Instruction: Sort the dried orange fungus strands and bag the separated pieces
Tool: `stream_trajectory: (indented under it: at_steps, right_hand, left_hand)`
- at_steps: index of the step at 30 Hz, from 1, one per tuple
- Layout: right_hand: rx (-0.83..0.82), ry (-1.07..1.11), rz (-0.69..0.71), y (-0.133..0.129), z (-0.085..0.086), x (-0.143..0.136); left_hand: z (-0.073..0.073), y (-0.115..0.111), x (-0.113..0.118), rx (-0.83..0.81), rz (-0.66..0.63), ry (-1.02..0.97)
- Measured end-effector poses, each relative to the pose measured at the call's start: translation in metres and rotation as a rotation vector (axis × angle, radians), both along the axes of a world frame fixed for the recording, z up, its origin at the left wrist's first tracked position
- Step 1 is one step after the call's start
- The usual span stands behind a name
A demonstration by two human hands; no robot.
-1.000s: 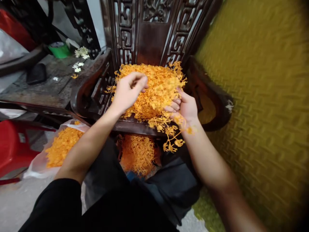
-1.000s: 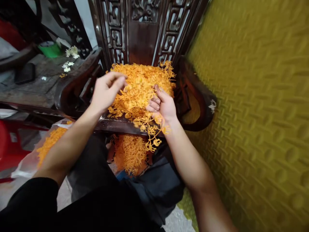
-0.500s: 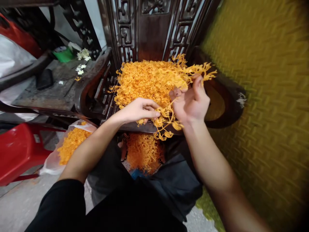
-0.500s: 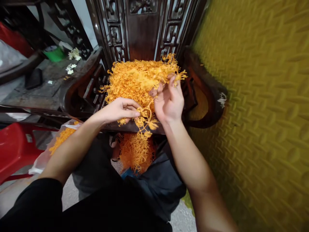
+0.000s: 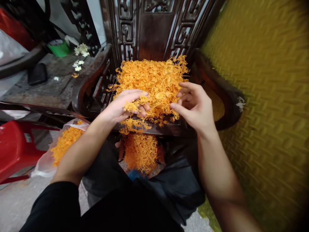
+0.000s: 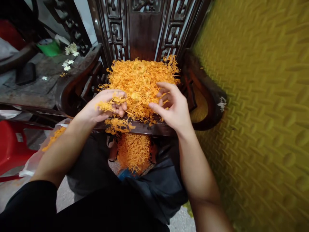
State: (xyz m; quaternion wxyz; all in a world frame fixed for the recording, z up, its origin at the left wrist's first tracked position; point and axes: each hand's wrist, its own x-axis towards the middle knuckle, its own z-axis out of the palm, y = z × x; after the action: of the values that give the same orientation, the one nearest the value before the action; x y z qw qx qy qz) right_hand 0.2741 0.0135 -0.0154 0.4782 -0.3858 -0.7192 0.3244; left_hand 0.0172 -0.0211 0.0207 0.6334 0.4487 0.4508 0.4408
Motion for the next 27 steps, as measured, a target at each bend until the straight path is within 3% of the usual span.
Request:
stream_trajectory:
  at_steps: [4, 8, 14, 18, 23, 27]
  right_hand:
    - [-0.032, 0.161, 0.175, -0.017, -0.002, -0.027]
    - [-0.139, 0.318, 0.074, -0.022, -0.009, -0.043]
    - [-0.246, 0.512, 0.028, -0.015, -0.009, -0.047]
    - [-0.254, 0.527, -0.028, -0.014, -0.012, -0.049]
    - [-0.208, 0.452, -0.068, -0.015, -0.015, -0.05]
    - [-0.156, 0.373, -0.047, -0.019, -0.012, -0.049]
  left_hand:
    - [0.001, -0.002, 0.007, -0.051, -0.055, -0.021]
    - [-0.003, 0.0, 0.002, -0.007, -0.088, -0.043]
    - [-0.02, 0.007, 0.001, 0.202, 0.004, 0.063]
    - [-0.022, 0.007, 0.007, 0.321, 0.031, 0.203]
    - [-0.014, -0.002, 0.009, 0.349, -0.178, 0.319]
    - [-0.018, -0.004, 0.016, 0.399, -0.137, 0.365]
